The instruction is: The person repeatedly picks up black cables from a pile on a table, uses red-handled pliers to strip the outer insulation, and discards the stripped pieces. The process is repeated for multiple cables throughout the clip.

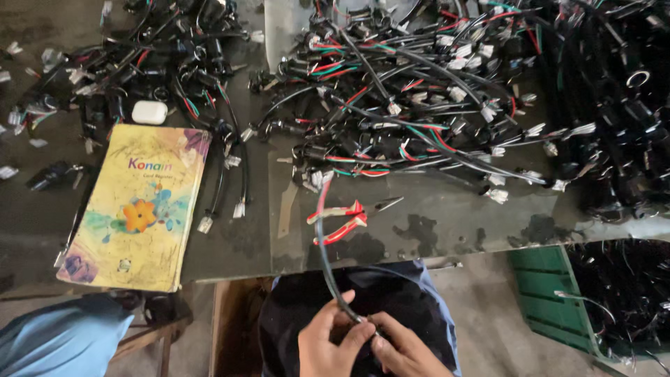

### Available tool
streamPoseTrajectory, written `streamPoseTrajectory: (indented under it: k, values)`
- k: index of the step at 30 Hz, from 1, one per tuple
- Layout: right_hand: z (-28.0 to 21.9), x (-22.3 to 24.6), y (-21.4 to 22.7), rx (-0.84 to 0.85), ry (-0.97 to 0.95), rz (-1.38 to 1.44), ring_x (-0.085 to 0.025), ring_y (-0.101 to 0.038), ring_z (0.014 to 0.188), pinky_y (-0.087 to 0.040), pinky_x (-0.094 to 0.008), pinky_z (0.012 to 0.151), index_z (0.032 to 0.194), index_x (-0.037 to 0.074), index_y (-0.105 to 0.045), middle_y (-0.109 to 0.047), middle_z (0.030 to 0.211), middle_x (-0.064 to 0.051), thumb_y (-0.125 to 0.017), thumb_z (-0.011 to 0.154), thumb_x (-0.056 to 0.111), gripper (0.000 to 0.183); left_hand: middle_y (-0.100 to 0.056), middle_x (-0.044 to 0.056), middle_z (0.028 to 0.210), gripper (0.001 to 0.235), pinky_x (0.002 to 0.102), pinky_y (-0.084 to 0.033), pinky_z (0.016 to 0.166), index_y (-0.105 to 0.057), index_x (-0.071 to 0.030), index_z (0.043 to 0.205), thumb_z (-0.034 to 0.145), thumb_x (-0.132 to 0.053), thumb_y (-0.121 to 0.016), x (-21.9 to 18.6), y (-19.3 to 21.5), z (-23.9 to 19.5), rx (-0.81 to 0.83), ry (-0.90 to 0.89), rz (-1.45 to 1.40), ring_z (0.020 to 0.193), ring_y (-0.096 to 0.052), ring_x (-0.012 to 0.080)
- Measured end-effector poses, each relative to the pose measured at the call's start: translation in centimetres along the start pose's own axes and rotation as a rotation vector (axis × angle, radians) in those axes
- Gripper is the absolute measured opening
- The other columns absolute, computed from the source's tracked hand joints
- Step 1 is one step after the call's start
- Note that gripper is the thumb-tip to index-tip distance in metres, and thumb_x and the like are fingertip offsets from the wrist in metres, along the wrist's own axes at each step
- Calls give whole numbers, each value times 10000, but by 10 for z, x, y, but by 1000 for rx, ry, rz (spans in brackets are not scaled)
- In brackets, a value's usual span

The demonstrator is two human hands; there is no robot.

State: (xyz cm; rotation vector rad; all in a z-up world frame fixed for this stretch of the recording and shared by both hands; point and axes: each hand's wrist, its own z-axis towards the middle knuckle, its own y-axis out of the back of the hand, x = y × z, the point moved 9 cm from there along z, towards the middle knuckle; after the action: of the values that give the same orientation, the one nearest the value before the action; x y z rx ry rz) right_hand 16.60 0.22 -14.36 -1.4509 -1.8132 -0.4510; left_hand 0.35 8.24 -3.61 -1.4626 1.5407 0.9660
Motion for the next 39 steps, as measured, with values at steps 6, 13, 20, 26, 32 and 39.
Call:
streamPoseTrajectory:
  k: [6,13,20,26,32,39]
  values:
    - [-34,93,-12,-262,819,-374,-265,-742,1079,-536,-346,909,1328,7,-571,-755,1117,-171,-623,1046,446,524,-843,100,785,535,317,-613,826,-703,-2,1216,726,-80,-901,-20,0,-5,-49,-335,35,790,-813,155]
    - [-28,86,-12,-100,553,-283,-183,-728,902,-561,-325,798,1275,19,-592,-746,967,-122,-616,979,458,531,-846,66,792,421,312,-646,789,-755,-49,1144,752,-130,-887,17,8,-9,-26,-205,167,768,-846,146]
    - [-8,39,-10,17,118,75,-97,-627,930,-498,-268,814,1352,104,-566,-697,1040,-49,-585,993,364,444,-825,128,786,356,332,-618,769,-744,-17,1099,758,-19,-848,51,4,4,12,-5,-164,770,-788,160]
    - [-21,56,-23,104,69,201,-95,-505,750,-394,-264,644,1349,51,-577,-570,862,-34,-560,1034,295,399,-824,77,788,347,304,-616,819,-745,-11,1075,752,-43,-867,-7,6,-13,-74,-332,91,794,-801,131]
    - [-41,119,-18,-52,499,-328,-242,-660,890,-508,-370,794,1332,21,-514,-675,964,-119,-558,1038,328,427,-807,90,790,406,297,-616,790,-736,-29,1083,706,-29,-888,-39,9,-14,-91,-433,166,771,-795,148]
    - [-64,173,-11,-194,758,-558,-316,-648,880,-517,-377,788,1157,27,-619,-644,947,-138,-645,959,320,355,-808,99,938,349,265,-634,839,-724,-58,1131,809,-2,-847,-63,-4,-48,-228,-700,159,867,-827,133]
